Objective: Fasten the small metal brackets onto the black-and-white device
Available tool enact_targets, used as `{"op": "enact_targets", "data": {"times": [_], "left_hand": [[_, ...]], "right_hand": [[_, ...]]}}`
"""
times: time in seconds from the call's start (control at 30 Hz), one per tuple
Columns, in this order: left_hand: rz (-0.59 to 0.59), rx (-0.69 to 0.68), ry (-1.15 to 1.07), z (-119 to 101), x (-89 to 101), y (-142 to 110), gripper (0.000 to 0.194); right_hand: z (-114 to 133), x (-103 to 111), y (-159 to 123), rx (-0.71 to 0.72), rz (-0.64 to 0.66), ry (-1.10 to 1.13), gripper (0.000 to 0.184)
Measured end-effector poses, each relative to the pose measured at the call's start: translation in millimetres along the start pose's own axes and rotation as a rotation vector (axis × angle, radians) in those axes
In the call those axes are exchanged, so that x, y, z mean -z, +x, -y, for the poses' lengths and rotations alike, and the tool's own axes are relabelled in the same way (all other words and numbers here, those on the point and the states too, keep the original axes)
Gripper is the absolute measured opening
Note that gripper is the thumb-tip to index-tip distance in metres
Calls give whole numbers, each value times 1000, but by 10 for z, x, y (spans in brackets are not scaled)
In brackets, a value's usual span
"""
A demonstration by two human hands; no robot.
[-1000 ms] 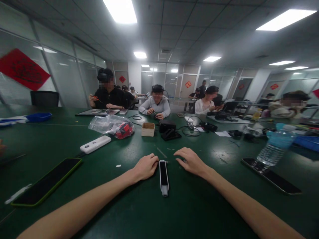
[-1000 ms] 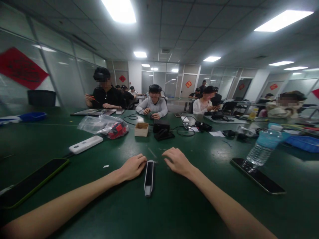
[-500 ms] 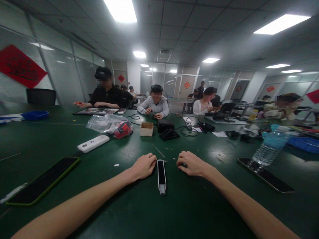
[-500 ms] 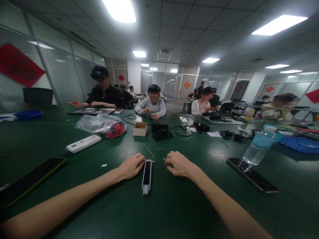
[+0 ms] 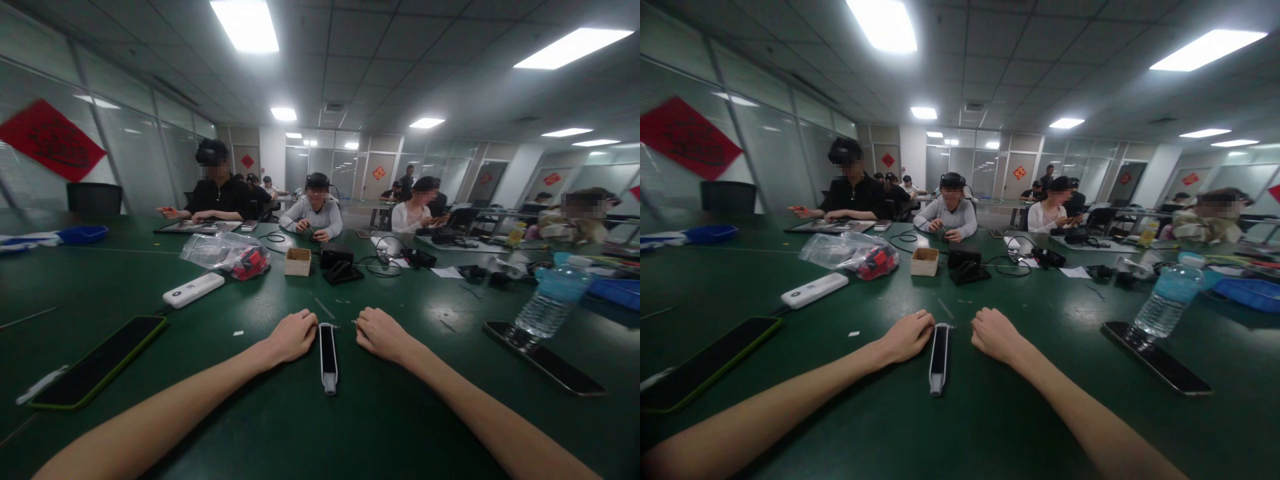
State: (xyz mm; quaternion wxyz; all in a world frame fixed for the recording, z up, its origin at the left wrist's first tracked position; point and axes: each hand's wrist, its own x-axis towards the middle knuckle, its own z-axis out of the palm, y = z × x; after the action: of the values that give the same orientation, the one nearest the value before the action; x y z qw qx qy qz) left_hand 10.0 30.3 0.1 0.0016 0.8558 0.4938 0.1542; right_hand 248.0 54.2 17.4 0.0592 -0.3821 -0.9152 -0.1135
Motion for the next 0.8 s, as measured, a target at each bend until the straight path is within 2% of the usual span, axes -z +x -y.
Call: {"op": "enact_targets", "data": {"times": [0.1,0.2,0.33,0.43,0.53,0.8], "left_hand": [[-7,14,-2,-6,-4,-3,13],[-55,2,-12,-26,5,-18,12],[-193,-133,-10,-59,33,-55,14],[-265,-282,13,-60,31,-72,15],[-309,-397,43,-44,11,-74,14],[-380,-458,123,-28,-1,-76,22]], "right_hand": [[31,-34,8,-30,-76,85,12],[163,-59,19,-45,-229,291,9],[394,-110,53,11,-381,564,10],[473,-140,75,101,-402,657,13],[461,-155,82,128,-413,700,16],[412,-190,80,178,-389,692,21]]}}
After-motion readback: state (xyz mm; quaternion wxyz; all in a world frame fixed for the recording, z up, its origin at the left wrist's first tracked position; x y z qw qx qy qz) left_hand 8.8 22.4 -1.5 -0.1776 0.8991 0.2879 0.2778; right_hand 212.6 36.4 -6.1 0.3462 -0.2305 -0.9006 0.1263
